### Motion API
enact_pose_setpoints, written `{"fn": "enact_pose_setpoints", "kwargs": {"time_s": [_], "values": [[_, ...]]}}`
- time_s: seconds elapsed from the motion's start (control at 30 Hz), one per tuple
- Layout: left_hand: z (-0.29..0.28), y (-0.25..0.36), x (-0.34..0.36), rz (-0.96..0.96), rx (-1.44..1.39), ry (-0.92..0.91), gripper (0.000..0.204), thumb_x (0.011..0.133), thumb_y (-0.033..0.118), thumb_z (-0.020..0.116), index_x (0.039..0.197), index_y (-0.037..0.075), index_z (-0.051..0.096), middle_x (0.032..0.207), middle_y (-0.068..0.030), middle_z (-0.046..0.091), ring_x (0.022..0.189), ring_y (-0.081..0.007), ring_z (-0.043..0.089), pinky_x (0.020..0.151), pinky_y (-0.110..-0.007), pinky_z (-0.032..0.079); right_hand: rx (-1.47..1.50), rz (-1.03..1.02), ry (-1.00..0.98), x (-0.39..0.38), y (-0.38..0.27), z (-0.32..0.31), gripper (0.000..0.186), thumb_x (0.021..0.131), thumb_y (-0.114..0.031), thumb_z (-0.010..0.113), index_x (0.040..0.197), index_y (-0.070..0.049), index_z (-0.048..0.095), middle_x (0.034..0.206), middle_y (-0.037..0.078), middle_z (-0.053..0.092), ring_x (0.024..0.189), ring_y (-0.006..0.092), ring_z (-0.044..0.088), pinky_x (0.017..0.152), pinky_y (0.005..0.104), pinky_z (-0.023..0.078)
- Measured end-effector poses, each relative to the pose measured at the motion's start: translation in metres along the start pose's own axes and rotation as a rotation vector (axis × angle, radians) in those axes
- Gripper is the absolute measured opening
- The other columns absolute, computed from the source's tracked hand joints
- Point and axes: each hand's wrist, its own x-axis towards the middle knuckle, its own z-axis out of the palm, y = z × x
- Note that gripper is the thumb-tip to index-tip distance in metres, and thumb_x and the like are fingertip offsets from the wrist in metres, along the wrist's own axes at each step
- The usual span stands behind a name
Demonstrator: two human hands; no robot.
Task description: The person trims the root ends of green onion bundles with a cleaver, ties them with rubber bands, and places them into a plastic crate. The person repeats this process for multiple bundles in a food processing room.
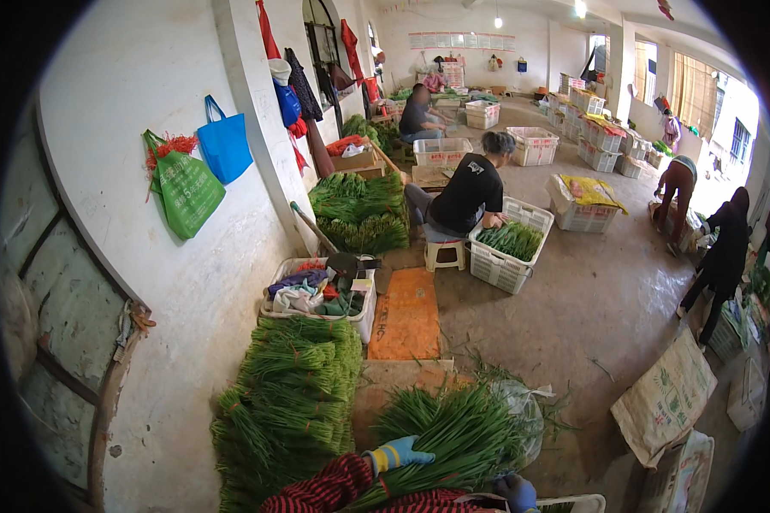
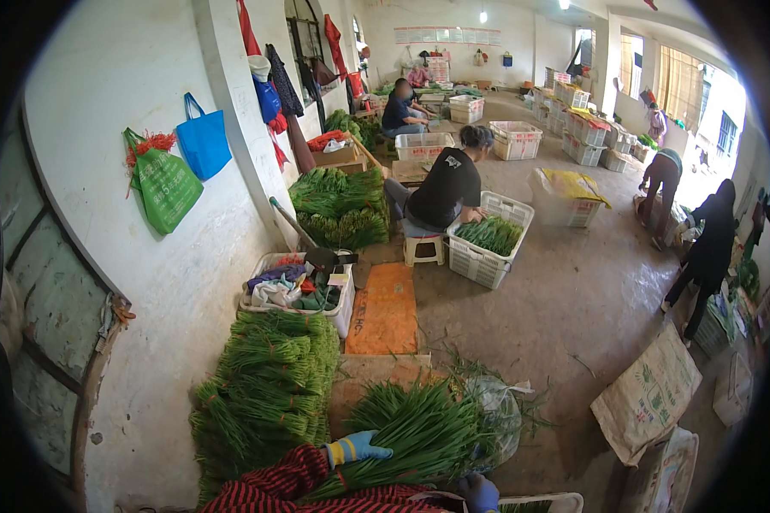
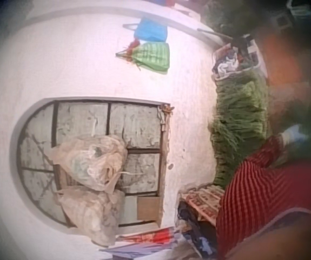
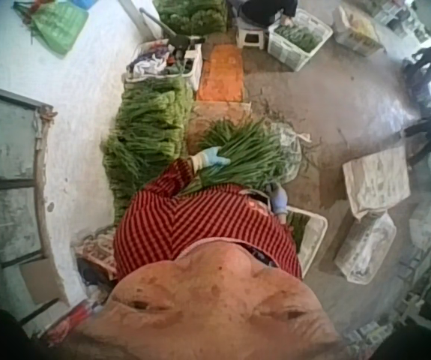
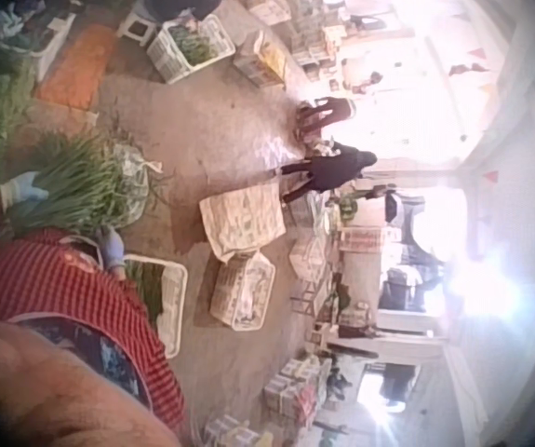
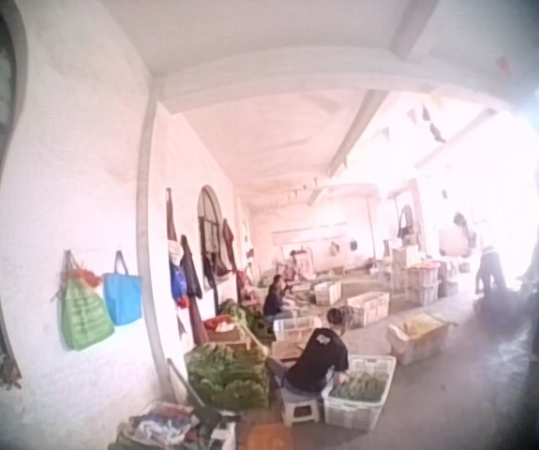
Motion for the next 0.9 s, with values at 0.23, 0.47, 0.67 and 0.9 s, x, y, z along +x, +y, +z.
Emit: {"fn": "enact_pose_setpoints", "kwargs": {"time_s": [0.23,0.47,0.67,0.9], "values": [[0.002,-0.003,0.002,-0.028,0.068,0.036,0.121,0.072,0.068,0.074,0.147,-0.014,0.025,0.148,-0.0303,0.039,0.137,-0.0369,0.041,0.113,-0.04,0.034,-0.037,0.046,-0.046,0.001,-0.002,0.002,0.03,0.091,-0.036,0.065,0.1,-0.007,0.066,0.089,0.021,0.068,0.082,0.0423,0.063,0.07,0.0502,0.049],[0.001,-0.017,0.014,-0.017,0.028,-0.017,0.122,0.07,0.069,0.076,0.148,-0.012,0.027,0.147,-0.0281,0.042,0.136,-0.0357,0.043,0.112,-0.039,0.035,-0.019,-0.029,-0.019,0.002,0.002,0.007,0.029,0.091,-0.036,0.064,0.099,-0.008,0.066,0.087,0.021,0.066,0.079,0.0428,0.062,0.068,0.0514,0.047],[0.008,-0.034,0.037,-0.049,0.098,-0.029,0.118,0.069,0.065,0.079,0.147,-0.01,0.031,0.143,-0.0251,0.049,0.131,-0.0333,0.049,0.109,-0.039,0.04,-0.036,-0.003,-0.031,0.003,0.003,0.006,0.03,0.09,-0.037,0.063,0.097,-0.008,0.067,0.084,0.02,0.067,0.077,0.0421,0.063,0.067,0.0507,0.048],[0.014,-0.026,0.04,-0.043,0.135,-0.145,0.122,0.066,0.066,0.08,0.148,-0.009,0.029,0.146,-0.0263,0.044,0.134,-0.0342,0.045,0.11,-0.039,0.038,-0.062,0.117,-0.094,0.0,-0.014,-0.004,0.035,0.087,-0.041,0.062,0.086,-0.008,0.07,0.084,0.02,0.067,0.08,0.0402,0.066,0.07,0.0498,0.051]]}}
